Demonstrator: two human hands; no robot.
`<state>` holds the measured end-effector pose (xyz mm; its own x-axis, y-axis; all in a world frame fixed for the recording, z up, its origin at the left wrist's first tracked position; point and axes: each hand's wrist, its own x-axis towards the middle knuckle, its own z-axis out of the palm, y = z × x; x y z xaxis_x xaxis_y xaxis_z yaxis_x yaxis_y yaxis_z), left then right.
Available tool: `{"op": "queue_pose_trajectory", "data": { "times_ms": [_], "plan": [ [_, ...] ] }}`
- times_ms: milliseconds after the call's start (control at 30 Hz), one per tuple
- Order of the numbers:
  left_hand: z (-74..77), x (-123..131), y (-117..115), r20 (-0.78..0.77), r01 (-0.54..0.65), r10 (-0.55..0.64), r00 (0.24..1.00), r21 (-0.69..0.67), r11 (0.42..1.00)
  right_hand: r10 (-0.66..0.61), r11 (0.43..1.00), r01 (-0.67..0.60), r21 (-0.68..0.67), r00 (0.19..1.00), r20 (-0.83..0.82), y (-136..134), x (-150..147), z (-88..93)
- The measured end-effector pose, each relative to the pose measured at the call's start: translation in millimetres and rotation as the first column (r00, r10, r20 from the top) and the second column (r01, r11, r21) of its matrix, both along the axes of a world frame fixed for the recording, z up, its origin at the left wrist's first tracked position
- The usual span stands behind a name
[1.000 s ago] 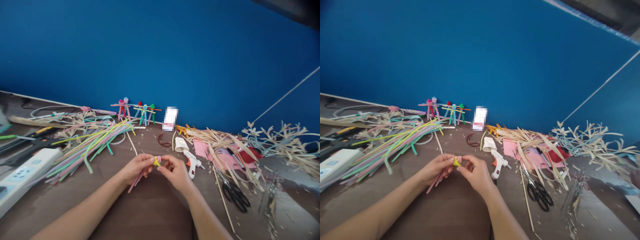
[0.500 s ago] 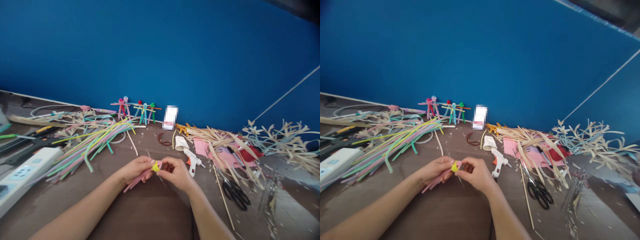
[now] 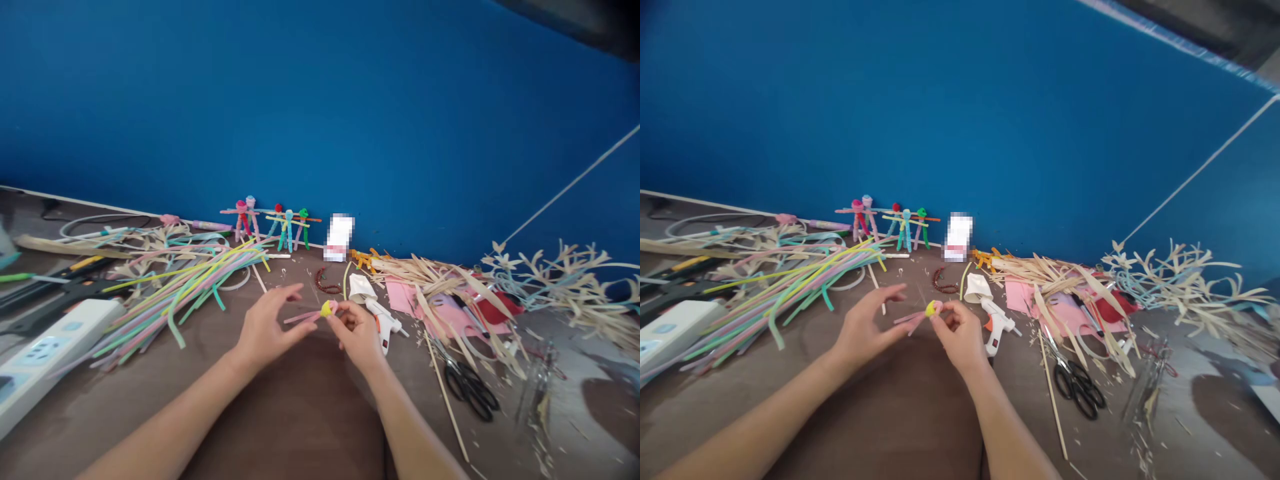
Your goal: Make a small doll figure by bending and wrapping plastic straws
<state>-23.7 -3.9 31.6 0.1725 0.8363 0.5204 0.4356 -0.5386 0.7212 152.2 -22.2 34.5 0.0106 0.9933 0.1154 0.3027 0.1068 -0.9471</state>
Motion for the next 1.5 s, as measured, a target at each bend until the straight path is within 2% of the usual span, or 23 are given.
{"op": "queue_pose_trajectory", "data": {
  "times_ms": [67,100,167,233,400,600,800,967,1100,1233,1400,1500],
  "plan": [
    [-0.9,3.7,-6.6,-0.208,0.03,0.008,0.978,0.179,0.983,-0.008,1.0,0.008,0.022,1.0,0.022,-0.4,-3.0,-1.9],
    [-1.8,6.1,-9.6,-0.291,0.058,0.008,0.957,0.218,0.974,-0.003,1.0,0.002,0.027,1.0,0.026,-0.9,-4.8,-2.7],
    [-4.2,10.3,-13.4,-0.39,0.085,0.016,0.921,0.242,0.967,0.014,1.0,-0.014,0.024,1.0,0.021,-2.1,-8.5,-3.8],
    [-6.6,12.4,-14.3,-0.415,0.076,0.026,0.91,0.228,0.971,0.031,1.0,-0.031,0.0,1.0,0.005,-3.3,-11.6,-4.4],
    [-9.3,9.8,-12.3,-0.368,0.024,0.04,0.929,0.166,0.986,0.067,0.996,-0.069,-0.053,0.997,-0.042,-5.4,-15.1,-3.7],
    [-8.3,6.8,-12.2,-0.261,0.035,-0.018,0.965,0.062,0.997,0.136,0.986,-0.144,-0.084,0.987,-0.088,-7.8,-13.4,1.7],
    [-8.4,5.4,-6.6,-0.1,0.128,-0.132,0.986,-0.04,0.991,0.173,0.98,-0.179,-0.082,0.982,-0.076,-8.1,-8.0,2.7],
    [-6.1,7.8,-4.7,0.089,0.241,-0.229,0.969,-0.154,0.958,0.181,0.982,-0.184,-0.051,0.982,-0.057,-6.3,-4.9,0.4],
    [-2.2,11.5,-6.9,0.283,0.325,-0.246,0.927,-0.279,0.904,0.184,0.982,-0.187,-0.039,0.98,-0.071,-6.8,-4.4,2.9],
    [-2.8,12.4,-6.1,0.427,0.456,-0.276,0.861,-0.409,0.791,0.194,0.98,-0.197,-0.034,0.978,-0.071,-8.4,-5.0,6.3],
    [-3.8,11.5,-3.8,0.577,0.584,-0.27,0.771,-0.47,0.662,0.188,0.982,-0.187,0.026,0.98,-0.057,-8.5,-4.1,6.1],
    [-2.5,10.5,-3.7,0.628,0.635,-0.266,0.731,-0.485,0.602,0.237,0.971,-0.239,-0.008,0.965,-0.111,-7.6,-3.2,5.6]
  ]
}}
